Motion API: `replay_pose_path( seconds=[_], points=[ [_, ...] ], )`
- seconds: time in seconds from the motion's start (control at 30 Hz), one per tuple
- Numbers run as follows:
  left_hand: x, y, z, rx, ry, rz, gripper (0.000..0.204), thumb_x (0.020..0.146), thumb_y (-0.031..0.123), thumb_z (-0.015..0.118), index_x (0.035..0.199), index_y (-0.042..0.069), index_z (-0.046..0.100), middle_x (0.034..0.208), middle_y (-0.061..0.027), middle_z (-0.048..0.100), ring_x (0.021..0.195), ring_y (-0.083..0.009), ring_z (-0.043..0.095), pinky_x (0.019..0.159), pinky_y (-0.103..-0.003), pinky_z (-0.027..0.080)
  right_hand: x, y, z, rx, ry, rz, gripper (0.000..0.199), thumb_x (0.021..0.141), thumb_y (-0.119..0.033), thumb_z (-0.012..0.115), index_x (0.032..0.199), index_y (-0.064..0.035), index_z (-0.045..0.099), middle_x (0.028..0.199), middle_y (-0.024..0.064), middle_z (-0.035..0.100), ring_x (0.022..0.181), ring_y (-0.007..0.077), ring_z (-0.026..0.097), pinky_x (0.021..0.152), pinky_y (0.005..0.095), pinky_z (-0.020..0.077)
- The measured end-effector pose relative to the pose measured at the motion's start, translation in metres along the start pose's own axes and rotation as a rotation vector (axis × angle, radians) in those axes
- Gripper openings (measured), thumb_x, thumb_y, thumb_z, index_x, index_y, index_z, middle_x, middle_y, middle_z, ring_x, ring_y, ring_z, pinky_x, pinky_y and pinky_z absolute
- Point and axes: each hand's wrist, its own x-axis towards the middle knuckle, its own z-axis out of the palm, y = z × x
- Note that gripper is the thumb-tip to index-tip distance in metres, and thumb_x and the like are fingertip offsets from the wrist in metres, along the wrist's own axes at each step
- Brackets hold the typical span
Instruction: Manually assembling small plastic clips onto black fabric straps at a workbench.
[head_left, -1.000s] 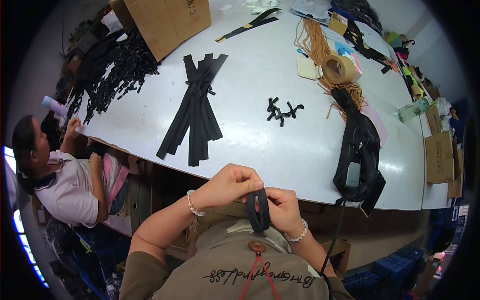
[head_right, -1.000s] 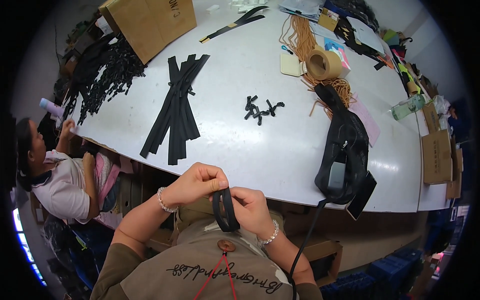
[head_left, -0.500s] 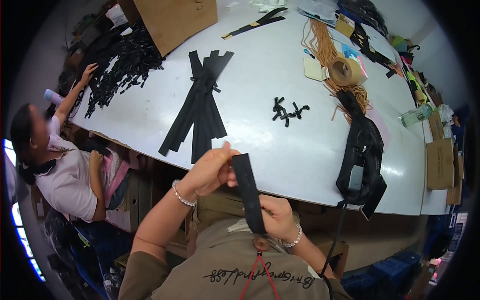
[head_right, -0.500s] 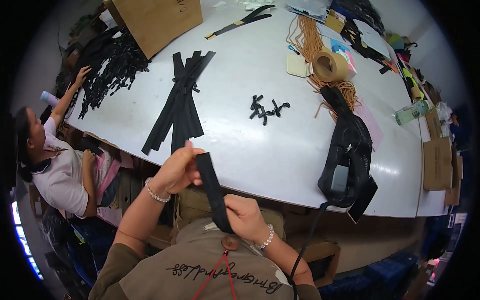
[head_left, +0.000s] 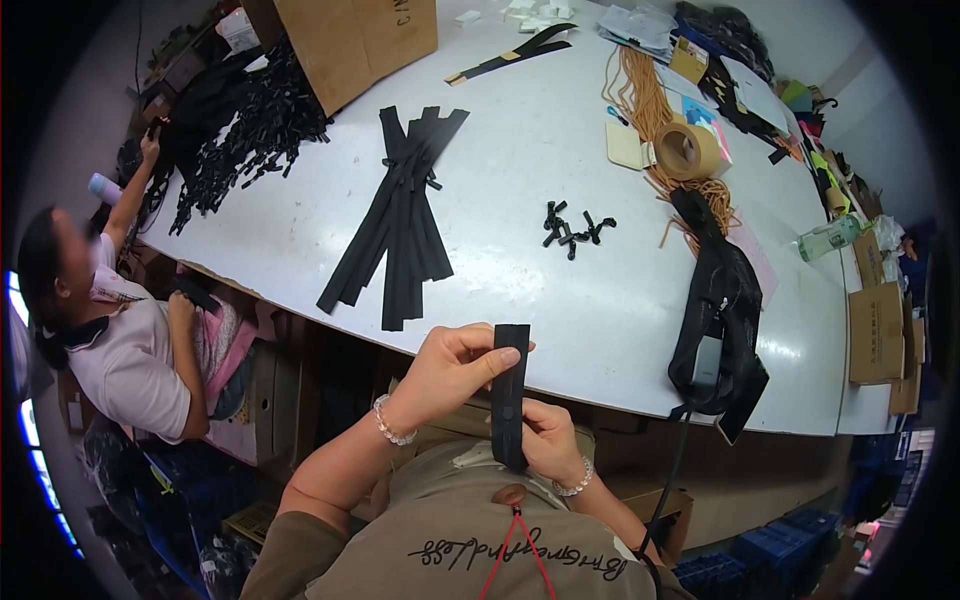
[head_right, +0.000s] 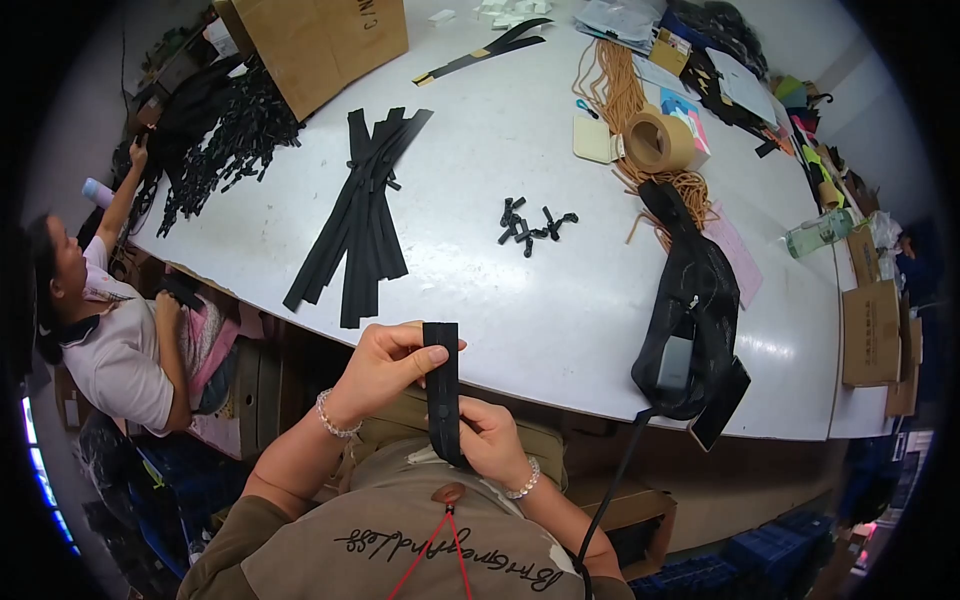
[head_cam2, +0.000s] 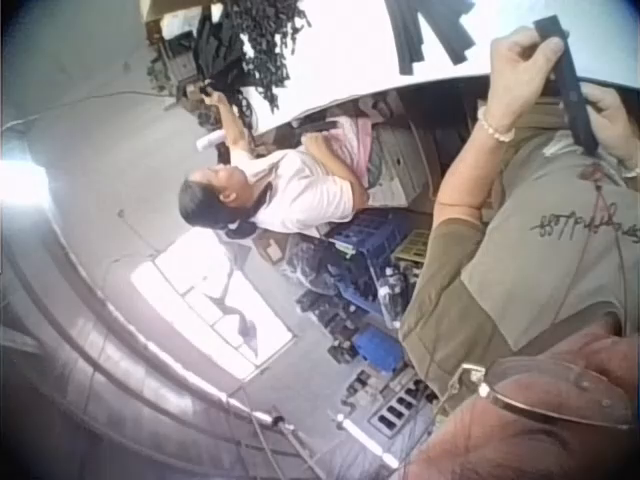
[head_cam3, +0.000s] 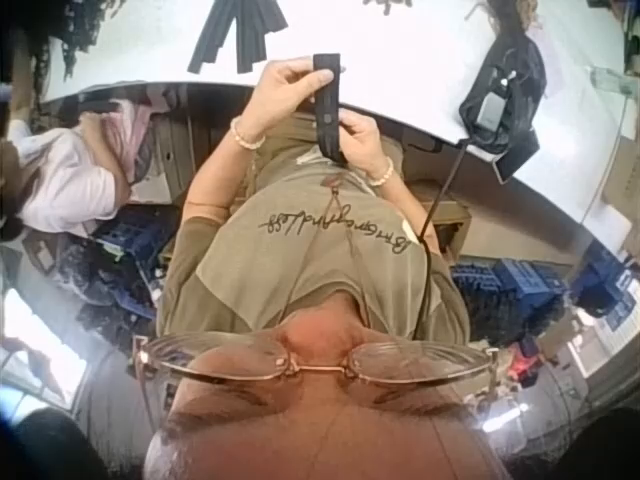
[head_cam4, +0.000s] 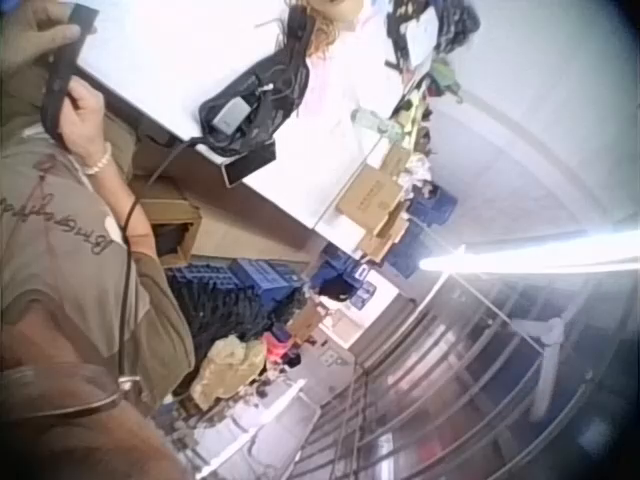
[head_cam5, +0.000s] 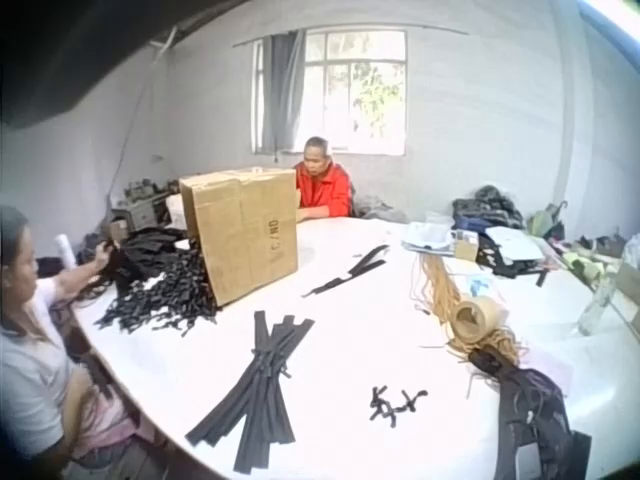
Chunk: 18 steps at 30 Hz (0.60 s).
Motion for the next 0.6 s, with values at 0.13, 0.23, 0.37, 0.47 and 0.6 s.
replay_pose_path(
  seconds=[0.13,0.23,0.37,0.47,0.6],
  points=[
    [0.000,-0.008,0.000,0.002,-0.007,0.039,0.019,0.089,0.012,0.057,0.098,-0.001,0.066,0.074,0.0010,0.060,0.063,-0.0034,0.053,0.054,-0.017,0.044,-0.001,0.000,-0.001,-0.014,-0.008,0.014,0.017,0.091,-0.007,0.049,0.096,0.0020,0.062,0.080,-0.0003,0.060,0.069,0.0041,0.052,0.060,0.0189,0.0432],
    [0.005,-0.015,0.003,-0.076,0.065,0.032,0.020,0.090,0.013,0.055,0.099,-0.002,0.063,0.074,0.0004,0.060,0.064,-0.0043,0.056,0.055,-0.018,0.046,-0.001,0.002,0.001,-0.042,0.009,-0.050,0.017,0.091,-0.007,0.049,0.095,0.0017,0.063,0.078,-0.0010,0.059,0.067,0.0038,0.051,0.059,0.0186,0.0425],
    [0.015,-0.022,0.006,-0.265,0.122,-0.080,0.020,0.091,0.014,0.053,0.099,-0.001,0.062,0.074,-0.0001,0.059,0.061,-0.0047,0.057,0.053,-0.019,0.048,0.007,0.003,-0.001,-0.037,0.059,-0.128,0.018,0.092,-0.010,0.049,0.095,0.0018,0.062,0.076,0.0013,0.061,0.063,0.0044,0.054,0.056,0.0176,0.0438],
    [0.021,-0.030,0.006,-0.348,0.131,-0.069,0.020,0.091,0.015,0.054,0.098,-0.001,0.061,0.074,0.0003,0.059,0.057,-0.0042,0.056,0.048,-0.018,0.049,0.010,0.003,-0.003,-0.040,0.054,-0.139,0.017,0.092,-0.008,0.048,0.094,0.0017,0.062,0.076,0.0009,0.061,0.063,0.0039,0.054,0.056,0.0173,0.0434],
    [0.027,-0.032,0.006,-0.380,0.139,-0.049,0.020,0.091,0.017,0.054,0.098,0.000,0.062,0.073,0.0014,0.058,0.054,-0.0039,0.055,0.044,-0.018,0.048,0.015,0.000,-0.006,-0.120,0.048,-0.206,0.016,0.092,-0.006,0.048,0.091,0.0017,0.061,0.072,-0.0007,0.058,0.061,0.0033,0.051,0.054,0.0170,0.0407]
  ],
)
